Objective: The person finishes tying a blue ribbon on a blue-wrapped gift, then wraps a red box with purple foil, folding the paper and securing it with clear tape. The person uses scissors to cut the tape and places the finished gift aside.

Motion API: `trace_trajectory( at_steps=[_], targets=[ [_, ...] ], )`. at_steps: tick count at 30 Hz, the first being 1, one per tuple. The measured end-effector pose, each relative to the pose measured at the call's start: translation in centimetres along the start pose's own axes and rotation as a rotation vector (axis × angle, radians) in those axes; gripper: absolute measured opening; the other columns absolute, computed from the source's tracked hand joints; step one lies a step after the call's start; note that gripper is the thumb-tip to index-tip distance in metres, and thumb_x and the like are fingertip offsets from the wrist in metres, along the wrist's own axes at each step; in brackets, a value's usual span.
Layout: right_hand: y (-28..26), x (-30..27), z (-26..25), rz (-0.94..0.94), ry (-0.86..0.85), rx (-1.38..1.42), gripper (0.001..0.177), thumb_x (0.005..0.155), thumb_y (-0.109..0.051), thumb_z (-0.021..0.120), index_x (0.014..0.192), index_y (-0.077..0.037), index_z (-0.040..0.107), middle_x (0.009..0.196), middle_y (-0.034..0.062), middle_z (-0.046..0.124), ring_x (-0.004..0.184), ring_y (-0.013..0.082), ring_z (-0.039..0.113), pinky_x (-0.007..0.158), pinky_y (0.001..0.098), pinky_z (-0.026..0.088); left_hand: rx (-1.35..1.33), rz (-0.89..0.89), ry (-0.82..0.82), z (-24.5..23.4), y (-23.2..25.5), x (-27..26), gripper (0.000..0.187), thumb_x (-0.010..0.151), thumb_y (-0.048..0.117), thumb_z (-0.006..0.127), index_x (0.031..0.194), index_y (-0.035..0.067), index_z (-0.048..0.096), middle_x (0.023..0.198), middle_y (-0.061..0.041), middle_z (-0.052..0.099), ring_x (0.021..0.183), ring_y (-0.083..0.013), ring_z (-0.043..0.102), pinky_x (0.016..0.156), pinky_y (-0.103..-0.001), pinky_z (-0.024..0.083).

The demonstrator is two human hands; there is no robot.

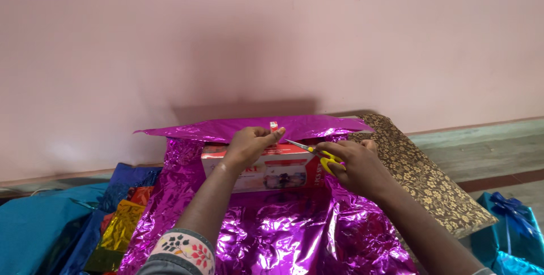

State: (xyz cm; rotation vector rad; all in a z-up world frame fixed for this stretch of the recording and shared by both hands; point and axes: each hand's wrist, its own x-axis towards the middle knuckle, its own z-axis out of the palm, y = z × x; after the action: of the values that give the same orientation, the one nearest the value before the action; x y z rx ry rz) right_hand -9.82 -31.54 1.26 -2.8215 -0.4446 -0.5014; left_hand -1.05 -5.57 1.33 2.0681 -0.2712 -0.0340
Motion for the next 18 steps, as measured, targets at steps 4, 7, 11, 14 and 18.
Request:
trace_trajectory(
  at_steps=[4, 7, 11, 14, 18],
  targets=[
    [0.8, 1.3, -0.1, -0.043, -0.063, -0.137, 0.045, 0.092, -0.031, 0.065, 0.137, -0.038, 0.063, 0.118, -0.0013, 0.072, 0.108, 0.015, 0.067, 0.111, 0.0495, 0.027, 0.077, -0.002, 0.03, 0.3, 0.0, -0.1, 0.068, 0.087, 0.069, 0.061, 0.098, 0.004, 0.079, 0.094, -0.013, 0.078, 0.094, -0.0219, 0.074, 0.089, -0.04, 0.057],
    [1.0, 1.8, -0.6, -0.053, -0.107, -0.177, 0.046, 0.092, -0.031, 0.064, 0.137, -0.038, 0.062, 0.122, -0.0025, 0.07, 0.112, 0.015, 0.066, 0.112, 0.05, 0.028, 0.11, -0.026, 0.028, 0.5, 0.0, -0.1, 0.072, 0.089, 0.069, 0.058, 0.099, 0.001, 0.078, 0.095, -0.016, 0.077, 0.093, -0.0249, 0.075, 0.085, -0.041, 0.059],
    [0.7, 2.9, -1.7, -0.03, -0.209, -0.247, 0.054, 0.087, -0.04, 0.071, 0.14, -0.038, 0.061, 0.12, -0.0001, 0.068, 0.116, 0.0158, 0.062, 0.114, 0.0502, 0.028, 0.077, 0.032, 0.043, 0.7, -0.3, 0.0, 0.076, 0.085, 0.071, 0.06, 0.114, 0.001, 0.071, 0.105, -0.016, 0.075, 0.101, -0.0251, 0.074, 0.089, -0.041, 0.059],
    [0.0, 3.6, -2.4, -0.204, -0.103, -0.216, 0.059, 0.078, -0.042, 0.079, 0.135, -0.032, 0.066, 0.121, 0.0038, 0.069, 0.12, 0.0239, 0.061, 0.106, 0.0573, 0.029, 0.1, 0.063, 0.047, 0.8, -0.6, 0.0, 0.082, 0.084, 0.073, 0.06, 0.121, 0.0, 0.067, 0.109, -0.017, 0.074, 0.106, -0.0266, 0.073, 0.093, -0.042, 0.057],
    [-0.8, 4.3, -3.4, -0.017, -0.294, -0.116, 0.056, 0.083, -0.049, 0.079, 0.136, -0.036, 0.067, 0.107, 0.0015, 0.072, 0.098, 0.0159, 0.069, 0.11, 0.0467, 0.044, 0.165, 0.074, 0.041, 0.9, -0.5, -0.1, 0.083, 0.084, 0.074, 0.056, 0.122, 0.001, 0.068, 0.11, -0.017, 0.074, 0.106, -0.0273, 0.073, 0.094, -0.043, 0.057]
  ],
)
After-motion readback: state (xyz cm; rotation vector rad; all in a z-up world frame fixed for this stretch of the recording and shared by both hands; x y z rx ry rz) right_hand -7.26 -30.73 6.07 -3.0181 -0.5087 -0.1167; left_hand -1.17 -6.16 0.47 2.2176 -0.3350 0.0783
